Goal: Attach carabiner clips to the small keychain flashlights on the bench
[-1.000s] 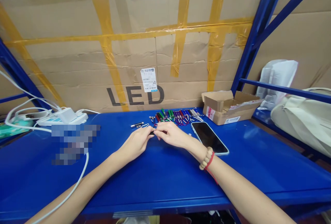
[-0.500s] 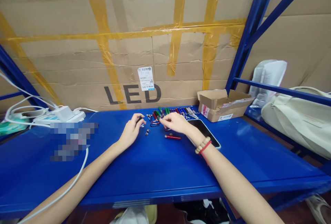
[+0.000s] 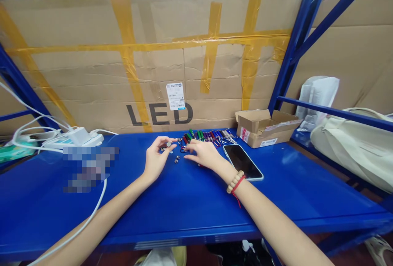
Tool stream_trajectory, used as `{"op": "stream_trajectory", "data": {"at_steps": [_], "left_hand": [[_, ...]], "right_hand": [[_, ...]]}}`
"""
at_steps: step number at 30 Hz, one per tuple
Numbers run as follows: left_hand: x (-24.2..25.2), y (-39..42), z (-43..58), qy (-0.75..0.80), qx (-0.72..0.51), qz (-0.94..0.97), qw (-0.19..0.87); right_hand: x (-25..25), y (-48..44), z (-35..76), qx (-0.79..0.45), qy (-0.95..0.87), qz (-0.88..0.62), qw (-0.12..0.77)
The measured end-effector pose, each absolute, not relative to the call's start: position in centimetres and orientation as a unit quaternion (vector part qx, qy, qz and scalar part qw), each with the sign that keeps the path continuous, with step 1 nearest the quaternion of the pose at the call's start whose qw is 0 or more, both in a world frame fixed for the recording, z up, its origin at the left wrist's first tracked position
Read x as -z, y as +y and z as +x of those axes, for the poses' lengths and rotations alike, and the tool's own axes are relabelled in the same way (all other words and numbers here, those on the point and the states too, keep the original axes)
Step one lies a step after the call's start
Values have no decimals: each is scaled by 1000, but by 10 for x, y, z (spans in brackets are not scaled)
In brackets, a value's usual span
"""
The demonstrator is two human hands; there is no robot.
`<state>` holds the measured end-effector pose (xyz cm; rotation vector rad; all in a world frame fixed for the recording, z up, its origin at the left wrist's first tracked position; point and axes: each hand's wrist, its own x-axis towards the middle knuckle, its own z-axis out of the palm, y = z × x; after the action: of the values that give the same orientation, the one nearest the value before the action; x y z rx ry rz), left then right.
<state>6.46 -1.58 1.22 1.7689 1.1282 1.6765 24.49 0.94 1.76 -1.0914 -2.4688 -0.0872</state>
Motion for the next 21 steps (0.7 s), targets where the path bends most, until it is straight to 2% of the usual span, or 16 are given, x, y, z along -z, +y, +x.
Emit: {"op": "stream_trajectory", "data": {"at_steps": [7, 21], "left_hand": [[-11, -14, 66, 435, -577, 655, 223], [-7, -4, 59, 450, -600, 629, 205]], "right_hand": [[-8, 2, 225, 13, -925, -329, 188], [-2, 1, 219, -18, -921, -333, 199]]}}
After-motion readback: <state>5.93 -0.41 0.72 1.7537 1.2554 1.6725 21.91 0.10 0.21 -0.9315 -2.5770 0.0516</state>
